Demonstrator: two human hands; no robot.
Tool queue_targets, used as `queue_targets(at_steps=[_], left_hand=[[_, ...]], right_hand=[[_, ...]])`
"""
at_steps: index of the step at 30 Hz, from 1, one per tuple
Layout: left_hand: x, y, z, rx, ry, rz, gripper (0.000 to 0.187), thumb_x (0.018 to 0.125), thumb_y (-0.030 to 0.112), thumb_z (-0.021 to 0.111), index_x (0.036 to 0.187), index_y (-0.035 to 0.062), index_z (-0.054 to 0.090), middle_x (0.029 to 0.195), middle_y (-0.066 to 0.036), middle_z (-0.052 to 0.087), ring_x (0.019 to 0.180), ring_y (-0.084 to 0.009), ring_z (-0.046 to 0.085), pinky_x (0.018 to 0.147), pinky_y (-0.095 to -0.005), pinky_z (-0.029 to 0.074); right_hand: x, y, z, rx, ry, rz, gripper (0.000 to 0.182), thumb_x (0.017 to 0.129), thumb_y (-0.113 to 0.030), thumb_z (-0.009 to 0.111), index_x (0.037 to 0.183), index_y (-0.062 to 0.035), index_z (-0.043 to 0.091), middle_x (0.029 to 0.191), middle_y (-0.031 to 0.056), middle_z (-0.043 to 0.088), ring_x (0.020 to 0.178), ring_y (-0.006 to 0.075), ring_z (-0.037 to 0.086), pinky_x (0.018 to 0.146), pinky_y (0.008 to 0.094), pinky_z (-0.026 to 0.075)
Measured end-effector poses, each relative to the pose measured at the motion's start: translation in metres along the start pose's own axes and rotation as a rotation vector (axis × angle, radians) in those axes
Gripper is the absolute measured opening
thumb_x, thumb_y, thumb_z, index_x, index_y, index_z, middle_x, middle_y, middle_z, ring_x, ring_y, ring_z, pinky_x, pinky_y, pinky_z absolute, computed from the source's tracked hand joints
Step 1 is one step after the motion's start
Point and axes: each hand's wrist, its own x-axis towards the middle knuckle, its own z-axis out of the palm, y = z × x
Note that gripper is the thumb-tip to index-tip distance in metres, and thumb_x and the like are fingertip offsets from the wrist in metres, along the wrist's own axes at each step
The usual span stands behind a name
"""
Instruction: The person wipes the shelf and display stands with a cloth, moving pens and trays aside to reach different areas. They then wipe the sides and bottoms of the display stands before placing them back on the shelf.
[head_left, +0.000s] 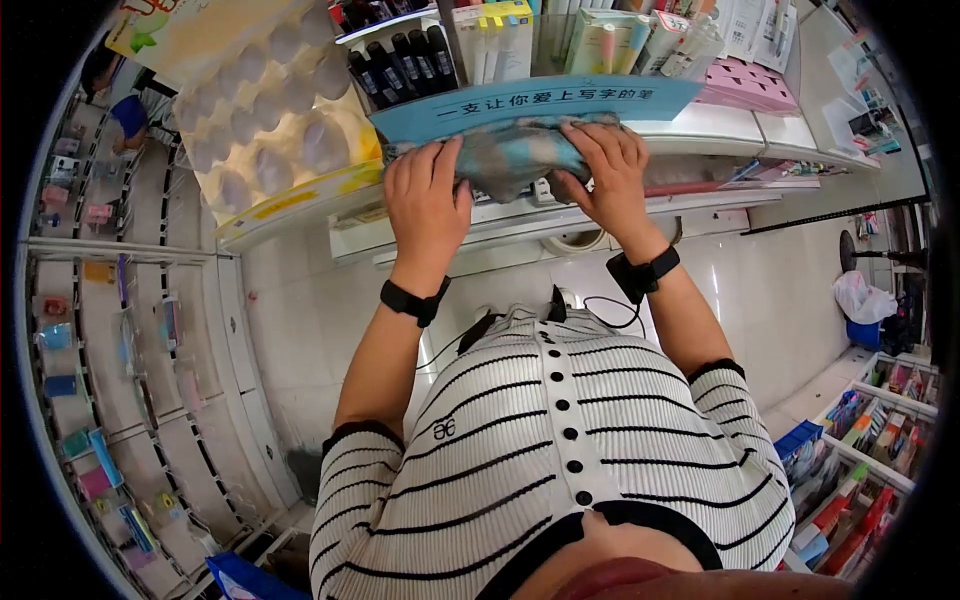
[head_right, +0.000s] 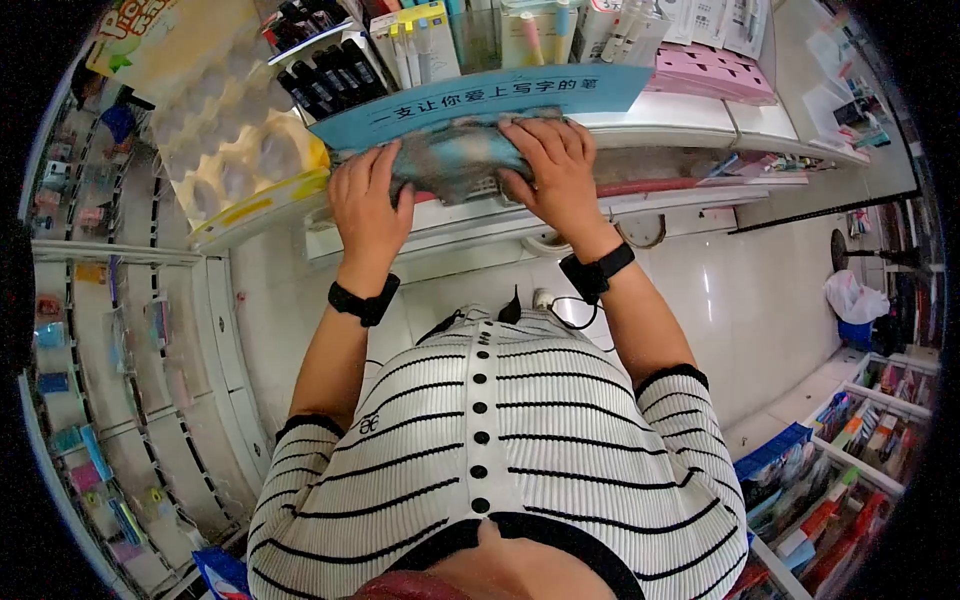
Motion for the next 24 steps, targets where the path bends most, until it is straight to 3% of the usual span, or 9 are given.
queue_targets(at_steps=[12, 20, 24], left_hand=[[-0.001, 0.000, 0.006, -0.009, 0.036, -0.036, 0.058, 0.073, 0.012, 0.076, 0.129, 0.0141, 0.060, 0.119, -0.009, 0.057, 0.113, -0.0316, 0.051, 0.104, -0.0486, 0.036], [-0.003, 0.003, 0.007, -0.039, 0.050, -0.058, 0.059, 0.073, 0.008, 0.075, 0.129, 0.0135, 0.059, 0.121, -0.008, 0.057, 0.115, -0.0329, 0.050, 0.106, -0.0493, 0.035], [-0.007, 0.003, 0.012, -0.034, 0.108, -0.034, 0.059, 0.073, 0.008, 0.076, 0.129, 0.0133, 0.059, 0.121, -0.009, 0.056, 0.117, -0.0332, 0.050, 0.107, -0.0499, 0.034]], right_hand=[[-0.001, 0.000, 0.014, -0.022, 0.090, 0.027, 0.059, 0.076, -0.025, 0.077, 0.131, -0.0198, 0.058, 0.124, 0.0001, 0.057, 0.118, 0.0232, 0.048, 0.112, 0.0442, 0.026], [0.000, 0.003, 0.006, 0.050, 0.070, 0.055, 0.056, 0.074, -0.015, 0.079, 0.127, -0.0209, 0.062, 0.118, 0.0003, 0.062, 0.113, 0.0234, 0.053, 0.100, 0.0410, 0.033], [0.001, 0.005, -0.002, 0.096, 0.034, 0.052, 0.057, 0.073, -0.014, 0.080, 0.127, -0.0204, 0.063, 0.119, 0.0005, 0.063, 0.114, 0.0242, 0.053, 0.101, 0.0413, 0.033]])
